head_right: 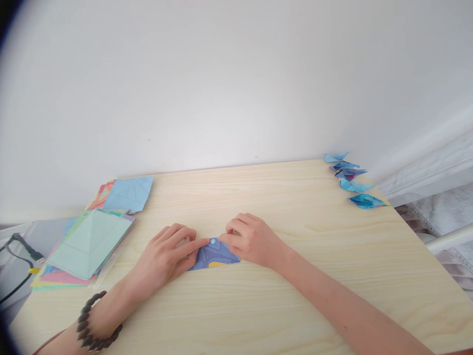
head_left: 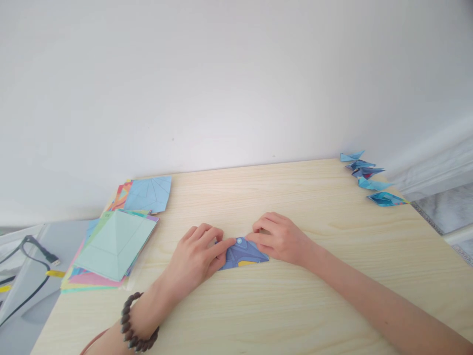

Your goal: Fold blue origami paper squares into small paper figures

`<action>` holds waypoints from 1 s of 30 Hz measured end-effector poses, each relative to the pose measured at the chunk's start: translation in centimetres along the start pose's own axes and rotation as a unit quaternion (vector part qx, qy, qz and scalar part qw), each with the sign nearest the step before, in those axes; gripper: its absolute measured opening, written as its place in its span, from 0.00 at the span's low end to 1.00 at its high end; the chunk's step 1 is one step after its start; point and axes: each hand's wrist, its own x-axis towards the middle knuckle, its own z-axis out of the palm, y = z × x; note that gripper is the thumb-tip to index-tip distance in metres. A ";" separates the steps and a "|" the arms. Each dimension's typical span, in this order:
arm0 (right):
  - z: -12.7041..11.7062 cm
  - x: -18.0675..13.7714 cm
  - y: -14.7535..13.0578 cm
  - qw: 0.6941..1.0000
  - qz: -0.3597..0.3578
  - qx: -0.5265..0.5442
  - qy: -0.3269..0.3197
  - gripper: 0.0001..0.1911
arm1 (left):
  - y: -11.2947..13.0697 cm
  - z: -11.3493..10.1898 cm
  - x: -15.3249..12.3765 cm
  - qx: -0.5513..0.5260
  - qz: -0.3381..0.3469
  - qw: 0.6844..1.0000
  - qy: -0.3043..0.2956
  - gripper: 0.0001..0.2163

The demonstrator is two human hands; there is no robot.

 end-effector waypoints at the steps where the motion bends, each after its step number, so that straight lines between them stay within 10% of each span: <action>1: 0.1 -0.1 0.1 1.000 0.005 -0.001 0.005 0.09 | 0.1 0.1 -0.1 0.003 -0.009 1.000 0.006 0.13; 20: 0.4 -1.9 0.2 0.998 0.009 -0.042 0.056 0.09 | -0.5 0.2 -3.7 0.046 -0.026 0.991 0.122 0.08; 30: 0.7 2.2 -2.7 0.989 0.121 -0.085 0.005 0.05 | 1.4 -0.7 -1.9 0.023 -0.048 0.996 0.069 0.19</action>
